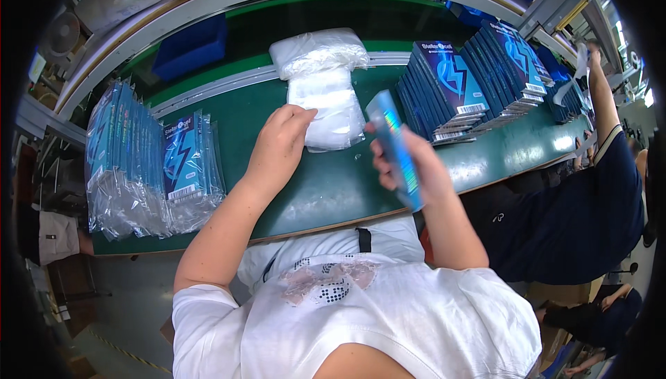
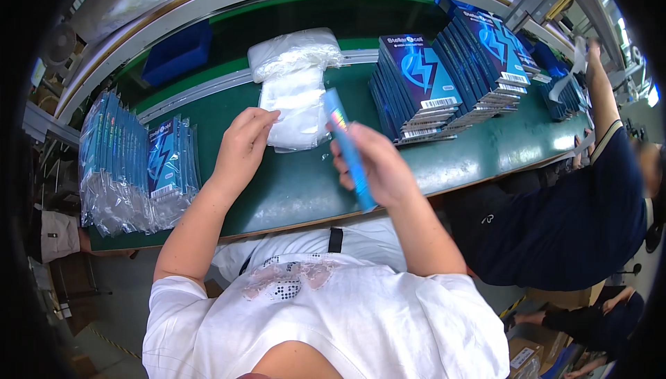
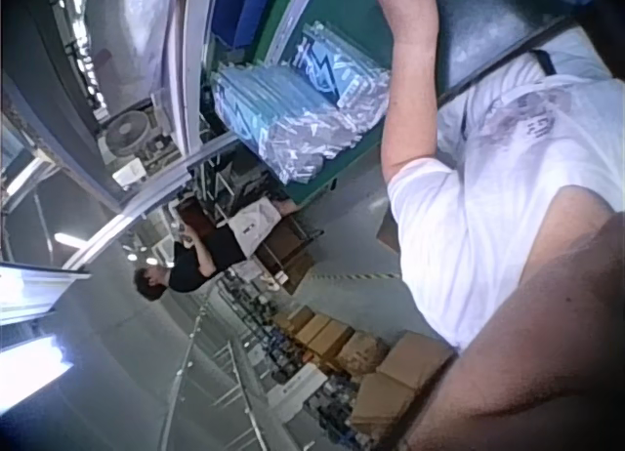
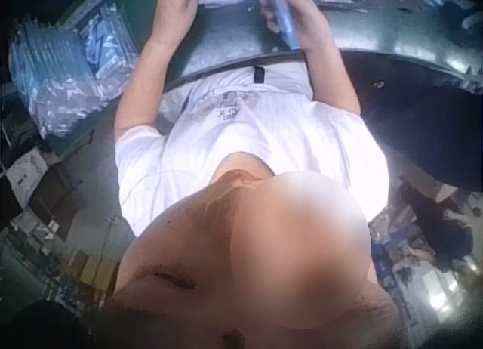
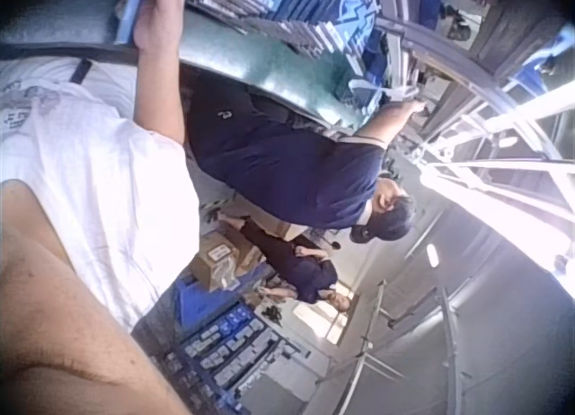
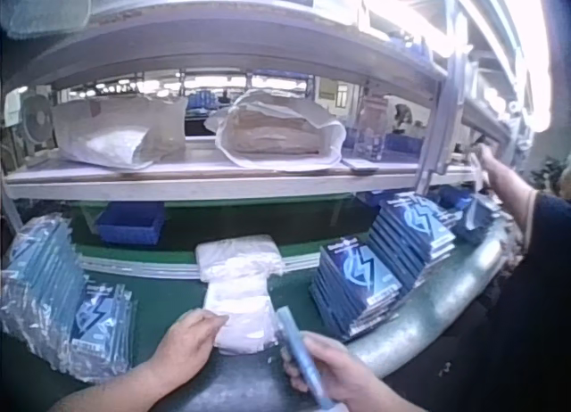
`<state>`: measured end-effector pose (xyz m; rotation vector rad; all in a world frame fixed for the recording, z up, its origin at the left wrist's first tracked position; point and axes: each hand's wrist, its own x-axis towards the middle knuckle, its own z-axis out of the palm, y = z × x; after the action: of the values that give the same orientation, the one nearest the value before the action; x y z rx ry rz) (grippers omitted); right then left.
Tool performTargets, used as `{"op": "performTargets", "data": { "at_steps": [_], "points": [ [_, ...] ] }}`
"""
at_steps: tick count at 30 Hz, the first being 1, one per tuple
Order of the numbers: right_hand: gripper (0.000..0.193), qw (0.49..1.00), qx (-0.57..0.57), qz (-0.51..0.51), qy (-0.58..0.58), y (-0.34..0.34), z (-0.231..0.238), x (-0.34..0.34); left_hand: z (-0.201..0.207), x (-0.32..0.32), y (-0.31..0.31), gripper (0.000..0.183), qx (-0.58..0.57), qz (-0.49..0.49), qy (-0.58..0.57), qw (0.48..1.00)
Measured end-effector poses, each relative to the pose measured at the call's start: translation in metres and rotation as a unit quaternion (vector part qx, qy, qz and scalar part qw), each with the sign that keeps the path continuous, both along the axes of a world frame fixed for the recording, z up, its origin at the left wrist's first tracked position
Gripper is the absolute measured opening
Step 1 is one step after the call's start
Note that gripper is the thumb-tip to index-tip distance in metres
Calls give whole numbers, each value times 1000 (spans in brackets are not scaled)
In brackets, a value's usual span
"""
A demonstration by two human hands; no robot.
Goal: The person repeatedly picks up small blue packages labeled 'StellarCell' and places them into clear plastic bags. They then move the sealed bags to a growing stack on the left side of the green workbench. The process is continuous and repetitive throughout the clip.
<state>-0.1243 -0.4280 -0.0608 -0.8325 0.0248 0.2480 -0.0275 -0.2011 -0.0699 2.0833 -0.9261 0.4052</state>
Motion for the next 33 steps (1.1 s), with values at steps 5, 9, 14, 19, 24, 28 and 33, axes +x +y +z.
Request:
{"op": "performTargets", "data": {
  "at_steps": [5, 9, 14, 19, 24, 28, 33],
  "points": [
    [58, 993, 79, 91, 9, 29, -2, -1, 9, 0, -5, 13, -51, -38, 97, 993],
    [64, 987, 97, 124, 13, 36, -18, 30, 11, 3, -3, 20, -31, -37, 132, 990],
    [54, 995, -1, 96, 12, 26, -13, 25, 5, 5, 8, 13, -112, 52, 342, 932],
    [51, 993, -112, 14, 44, 25, -20, 15, 2, -6, 12, 14, -140, 15, 418, 898],
    [49, 989, -130, -52, 36, 37, -9, 4, 6, -5, 16, 17, -90, 1, 381, 920],
    [47, 986, -152, -69, 25, 37, -12, 0, -2, -15, 12, 18, -166, -13, 444, 880],
    [50, 974, -194, -110, 25, 48, -16, -3, 3, -33, 0, 18, -117, 101, 201, 967]
  ]
}}
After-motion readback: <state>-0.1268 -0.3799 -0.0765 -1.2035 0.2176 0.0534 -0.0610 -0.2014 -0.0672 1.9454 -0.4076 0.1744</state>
